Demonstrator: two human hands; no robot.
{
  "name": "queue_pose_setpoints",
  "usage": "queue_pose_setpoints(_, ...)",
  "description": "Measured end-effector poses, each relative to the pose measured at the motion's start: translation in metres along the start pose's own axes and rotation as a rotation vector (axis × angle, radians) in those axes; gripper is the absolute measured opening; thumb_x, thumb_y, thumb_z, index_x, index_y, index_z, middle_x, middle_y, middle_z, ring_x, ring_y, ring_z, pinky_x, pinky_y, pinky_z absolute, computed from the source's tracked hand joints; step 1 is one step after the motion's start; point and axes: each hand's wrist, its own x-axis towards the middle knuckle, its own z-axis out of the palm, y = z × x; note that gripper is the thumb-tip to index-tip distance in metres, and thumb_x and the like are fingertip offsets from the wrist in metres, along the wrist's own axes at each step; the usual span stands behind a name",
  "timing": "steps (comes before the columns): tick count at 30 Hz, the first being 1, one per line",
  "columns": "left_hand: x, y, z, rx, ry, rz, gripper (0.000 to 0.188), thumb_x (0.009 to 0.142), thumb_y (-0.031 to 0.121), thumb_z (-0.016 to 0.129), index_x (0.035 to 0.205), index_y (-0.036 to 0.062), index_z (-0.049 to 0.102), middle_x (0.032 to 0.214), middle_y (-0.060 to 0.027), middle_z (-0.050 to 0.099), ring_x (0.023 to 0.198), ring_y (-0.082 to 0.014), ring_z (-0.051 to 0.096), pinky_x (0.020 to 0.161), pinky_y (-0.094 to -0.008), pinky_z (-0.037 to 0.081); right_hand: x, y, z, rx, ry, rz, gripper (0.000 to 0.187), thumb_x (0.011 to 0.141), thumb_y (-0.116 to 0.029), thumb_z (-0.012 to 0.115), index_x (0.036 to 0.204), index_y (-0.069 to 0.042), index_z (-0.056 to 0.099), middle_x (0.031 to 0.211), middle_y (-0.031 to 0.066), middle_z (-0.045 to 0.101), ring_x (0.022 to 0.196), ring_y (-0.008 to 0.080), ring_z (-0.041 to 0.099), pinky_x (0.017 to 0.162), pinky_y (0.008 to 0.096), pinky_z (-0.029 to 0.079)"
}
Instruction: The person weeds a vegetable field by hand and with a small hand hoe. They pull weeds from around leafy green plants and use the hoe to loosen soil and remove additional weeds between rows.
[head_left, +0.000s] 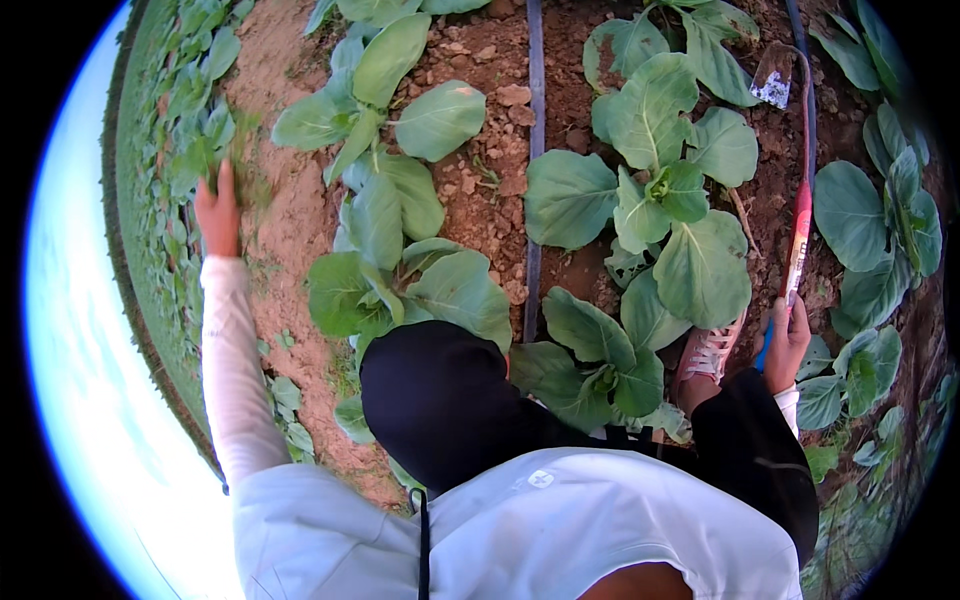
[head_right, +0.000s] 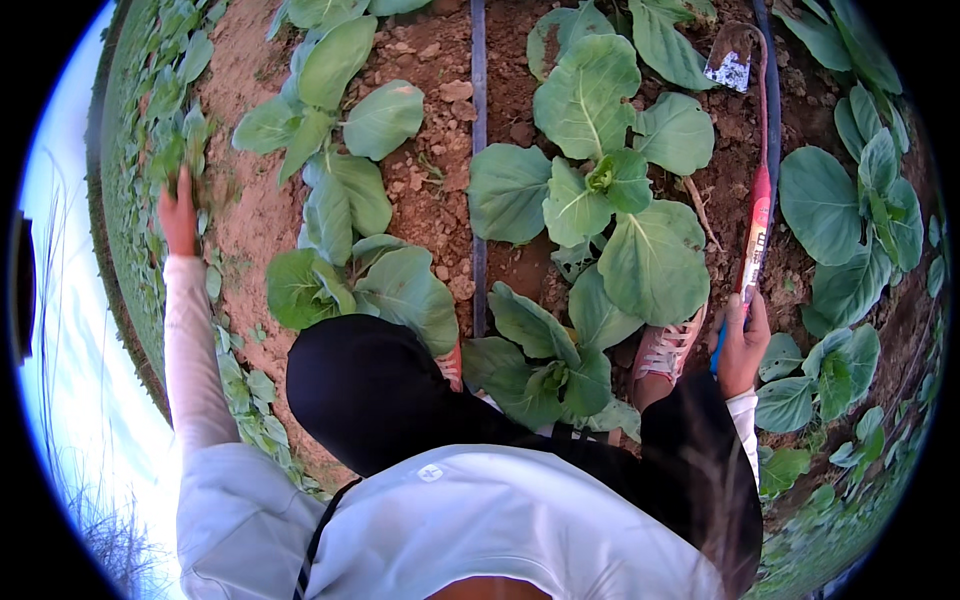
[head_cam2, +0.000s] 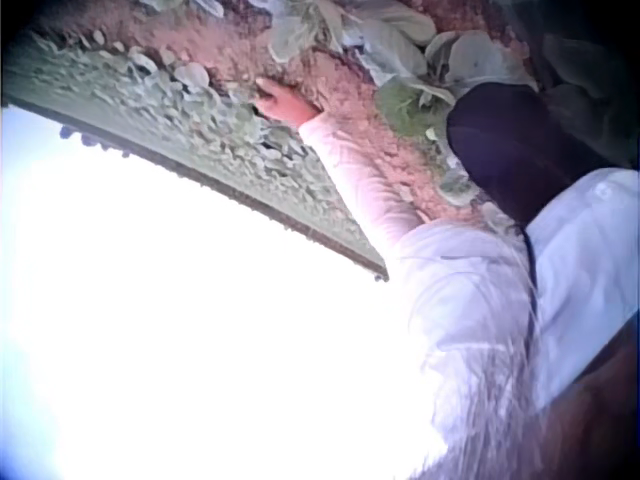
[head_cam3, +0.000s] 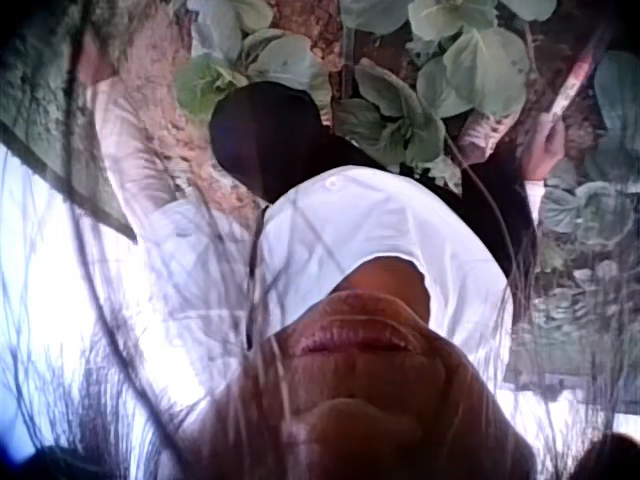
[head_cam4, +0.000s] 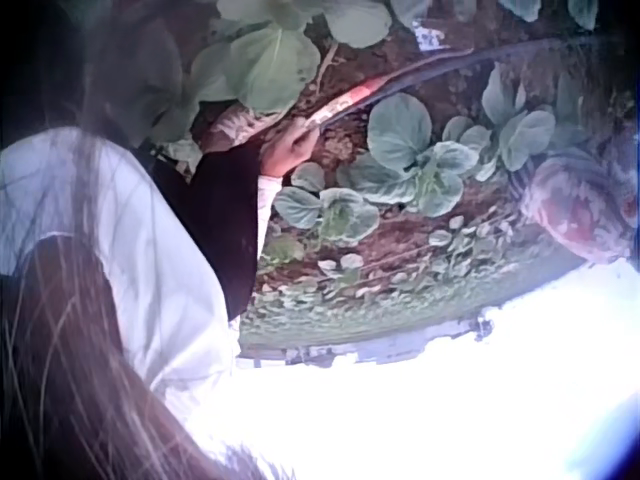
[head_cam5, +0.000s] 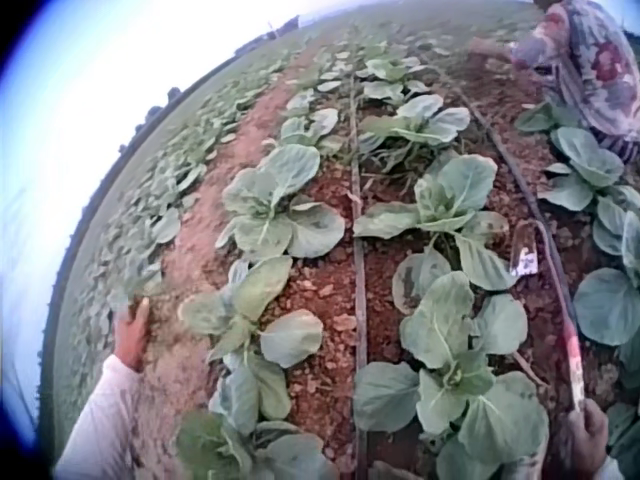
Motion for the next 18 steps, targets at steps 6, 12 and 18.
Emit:
queue_pose_setpoints(6, -0.093, -0.081, -0.04, 0.775, -0.611, -0.027, 0.049, 0.075, 0.033, 0.061, 0.117, 0.0118, 0.047, 0.121, -0.0184, 0.045, 0.099, -0.0364, 0.051, 0.079, -0.0424, 0.046, -0.002, 0.004, -0.001, 0.016, -0.018, -0.066, 0.026, 0.09, -0.019, 0.049, 0.109, -0.001, 0.046, 0.06, 0.0, 0.045, 0.041, 0.0047, 0.038, 0.036, 0.0185, 0.029)
queue_pose_setpoints(12, -0.101, 0.092, 0.115, -0.121, -0.471, 0.262, 0.023, 0.08, 0.014, 0.056, 0.102, 0.0109, 0.058, 0.091, -0.0112, 0.063, 0.074, -0.0223, 0.062, 0.064, -0.032, 0.049, -0.012, 0.01, -0.003, -0.009, 0.024, -0.084, 0.029, 0.09, -0.018, 0.049, 0.112, 0.0, 0.046, 0.061, 0.0012, 0.046, 0.042, 0.0051, 0.039, 0.036, 0.0185, 0.031)
queue_pose_setpoints(18, -0.145, 0.107, 0.223, 0.242, -0.677, 0.362, 0.021, 0.079, 0.015, 0.053, 0.099, 0.0104, 0.051, 0.069, -0.0161, 0.059, 0.064, -0.0331, 0.059, 0.057, -0.0438, 0.046, -0.018, 0.016, -0.004, 0.023, -0.01, -0.097, 0.029, 0.089, -0.018, 0.049, 0.112, 0.0, 0.046, 0.06, 0.0013, 0.046, 0.041, 0.0052, 0.039, 0.035, 0.0187, 0.03)
